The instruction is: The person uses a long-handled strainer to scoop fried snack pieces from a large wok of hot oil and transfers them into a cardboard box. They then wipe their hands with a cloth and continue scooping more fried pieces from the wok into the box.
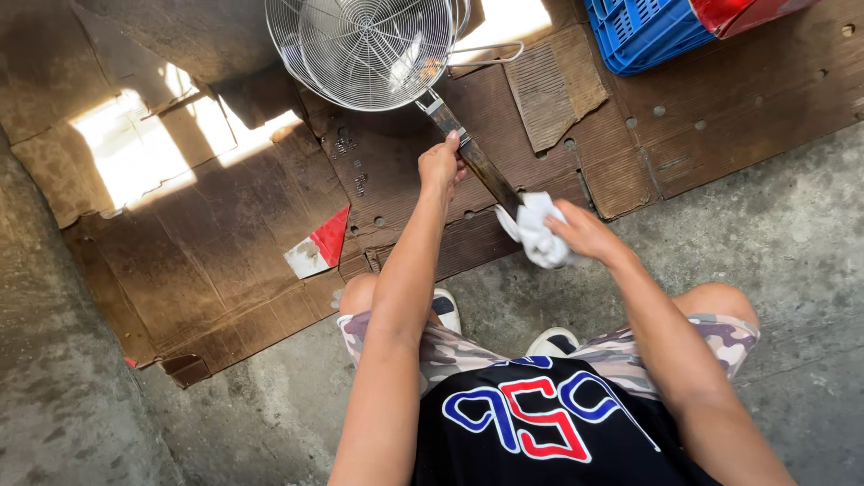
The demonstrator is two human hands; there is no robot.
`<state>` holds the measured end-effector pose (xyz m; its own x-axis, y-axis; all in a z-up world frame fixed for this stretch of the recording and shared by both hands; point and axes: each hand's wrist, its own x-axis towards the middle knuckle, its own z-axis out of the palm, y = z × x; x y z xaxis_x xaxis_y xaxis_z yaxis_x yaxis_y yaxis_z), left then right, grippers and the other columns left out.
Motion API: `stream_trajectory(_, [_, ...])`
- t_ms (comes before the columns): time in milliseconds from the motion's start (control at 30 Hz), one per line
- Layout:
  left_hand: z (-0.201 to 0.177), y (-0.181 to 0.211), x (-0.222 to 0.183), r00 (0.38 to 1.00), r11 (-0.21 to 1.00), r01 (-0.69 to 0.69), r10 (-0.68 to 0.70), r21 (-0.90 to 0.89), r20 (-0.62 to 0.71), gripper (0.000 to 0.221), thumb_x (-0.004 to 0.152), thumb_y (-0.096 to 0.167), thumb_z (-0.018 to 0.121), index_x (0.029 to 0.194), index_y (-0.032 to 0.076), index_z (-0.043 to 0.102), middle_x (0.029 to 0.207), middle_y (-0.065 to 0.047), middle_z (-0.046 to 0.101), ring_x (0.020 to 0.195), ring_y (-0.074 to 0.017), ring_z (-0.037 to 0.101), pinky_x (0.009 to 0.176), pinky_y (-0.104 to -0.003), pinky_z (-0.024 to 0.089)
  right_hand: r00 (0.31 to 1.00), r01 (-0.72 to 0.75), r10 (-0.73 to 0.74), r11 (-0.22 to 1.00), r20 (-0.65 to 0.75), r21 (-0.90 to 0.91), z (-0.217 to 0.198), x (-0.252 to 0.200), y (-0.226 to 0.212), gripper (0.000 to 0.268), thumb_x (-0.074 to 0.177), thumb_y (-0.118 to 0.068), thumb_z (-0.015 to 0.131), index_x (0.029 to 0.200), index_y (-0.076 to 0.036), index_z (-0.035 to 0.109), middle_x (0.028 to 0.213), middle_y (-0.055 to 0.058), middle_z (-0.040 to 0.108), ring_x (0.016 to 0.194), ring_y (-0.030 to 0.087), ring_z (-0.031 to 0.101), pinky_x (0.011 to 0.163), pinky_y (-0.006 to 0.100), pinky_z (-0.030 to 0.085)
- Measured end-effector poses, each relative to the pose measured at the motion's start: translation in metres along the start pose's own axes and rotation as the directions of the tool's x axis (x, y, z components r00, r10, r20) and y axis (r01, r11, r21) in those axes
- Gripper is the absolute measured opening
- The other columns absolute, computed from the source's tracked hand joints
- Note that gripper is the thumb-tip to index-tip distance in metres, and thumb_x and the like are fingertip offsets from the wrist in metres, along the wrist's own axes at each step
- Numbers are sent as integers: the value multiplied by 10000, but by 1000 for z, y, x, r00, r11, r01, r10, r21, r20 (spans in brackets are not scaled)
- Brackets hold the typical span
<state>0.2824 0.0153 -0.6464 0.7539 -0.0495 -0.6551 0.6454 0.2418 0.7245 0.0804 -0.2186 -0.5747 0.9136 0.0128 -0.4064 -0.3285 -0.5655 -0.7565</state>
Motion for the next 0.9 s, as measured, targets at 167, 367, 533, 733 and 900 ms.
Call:
stream_trajectory(167, [9,11,-4,995,999,52,-53,14,81,300,951,325,694,868,38,722,767,-30,662,625,-128,601,557,-313,559,998,-56,61,988,-34,147,6,2,-1,476,974,-369,638,1308,-33,599,1137,105,694,1013,178,645,854,357,516])
stream_trajectory(367, [9,3,-2,998,998,-1,-4,64,66,338,951,363,698,891,34,748,706,-17,634,584,-99,558,513,-284,493,996,-46,62,968,-58,246,30,111,-79,476,906,-342,740,1212,15,668,1056,153,746,922,188,695,808,346,556])
stream_trajectory(533, [14,-3,4,991,982,-134,129,130,45,432,963,354,716,842,-60,739,652,-44,610,517,-122,493,446,-307,396,975,113,-67,970,-211,214,31,137,-95,567,855,-296,827,1256,35,600,1163,148,687,1044,189,670,877,334,545])
stream_trajectory(733, [26,7,-1,997,998,-45,43,38,66,354,944,337,706,896,-12,742,683,-67,664,537,-134,598,486,-300,527,995,-19,39,975,-90,222,7,66,-59,586,806,-273,819,1259,24,596,1121,138,701,1019,201,671,863,351,541])
stream_trajectory(900, [27,7,-9,995,998,-34,30,45,91,372,955,335,691,900,-28,751,687,-59,656,544,-139,578,476,-310,511,992,-121,123,965,4,232,-2,-13,-37,510,816,-283,813,1181,40,663,1044,146,737,958,204,685,836,358,551])
